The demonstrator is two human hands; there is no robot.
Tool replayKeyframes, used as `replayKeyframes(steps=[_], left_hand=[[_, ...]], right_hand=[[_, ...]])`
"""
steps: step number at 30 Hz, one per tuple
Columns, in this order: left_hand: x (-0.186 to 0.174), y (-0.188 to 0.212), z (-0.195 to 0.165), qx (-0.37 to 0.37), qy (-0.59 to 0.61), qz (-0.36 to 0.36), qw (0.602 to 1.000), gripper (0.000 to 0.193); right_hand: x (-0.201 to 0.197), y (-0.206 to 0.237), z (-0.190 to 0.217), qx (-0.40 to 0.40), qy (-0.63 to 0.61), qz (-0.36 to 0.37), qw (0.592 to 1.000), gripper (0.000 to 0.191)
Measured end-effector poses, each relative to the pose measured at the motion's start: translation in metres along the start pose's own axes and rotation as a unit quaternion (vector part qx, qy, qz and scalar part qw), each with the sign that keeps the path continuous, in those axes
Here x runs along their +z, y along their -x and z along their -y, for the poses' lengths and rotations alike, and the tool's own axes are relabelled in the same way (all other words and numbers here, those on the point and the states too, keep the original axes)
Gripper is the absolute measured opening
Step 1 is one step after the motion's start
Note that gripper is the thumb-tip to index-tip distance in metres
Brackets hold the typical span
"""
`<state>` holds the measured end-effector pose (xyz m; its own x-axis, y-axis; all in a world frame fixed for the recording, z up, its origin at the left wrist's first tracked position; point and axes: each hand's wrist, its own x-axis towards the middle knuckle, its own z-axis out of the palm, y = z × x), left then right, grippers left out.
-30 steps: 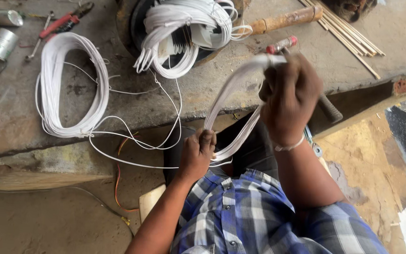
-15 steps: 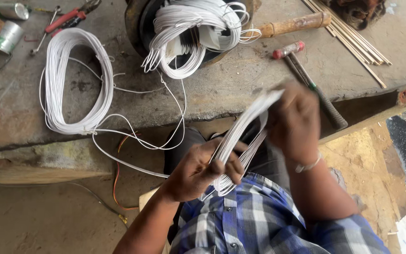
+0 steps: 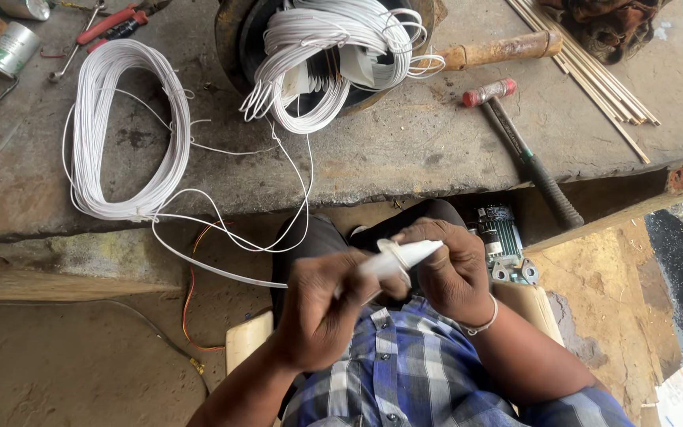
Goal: The person winds white insulated wire by hand into a circular metal component with slots, using both hands to guide and pack the wire. A thin wooden stick is used to push the wire into place within the slots.
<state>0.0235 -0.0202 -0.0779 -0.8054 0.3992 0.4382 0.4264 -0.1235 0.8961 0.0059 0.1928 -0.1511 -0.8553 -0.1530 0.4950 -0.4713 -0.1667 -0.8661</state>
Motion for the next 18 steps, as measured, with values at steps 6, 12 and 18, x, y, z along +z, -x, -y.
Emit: replayKeyframes(steps=[6,12,18], left_hand=[[0.000,0.007,0.006,0.091,-0.081,-0.049,0.991,0.041],[-0.013,0.013,0.003,-0.028,0.213,0.120,0.969,0.040],[-0.017,0.021,-0.004,-0.015,0.247,0.141,0.959,0.046]], right_hand=[[-0.001,-0.010,0.006,-0.003,-0.058,0.056,0.997,0.044],[-0.006,-0.010,0.026,0.025,-0.037,0.115,0.992,0.048],[-0.011,-0.013,0.026,-0.042,0.037,0.129,0.990,0.044]])
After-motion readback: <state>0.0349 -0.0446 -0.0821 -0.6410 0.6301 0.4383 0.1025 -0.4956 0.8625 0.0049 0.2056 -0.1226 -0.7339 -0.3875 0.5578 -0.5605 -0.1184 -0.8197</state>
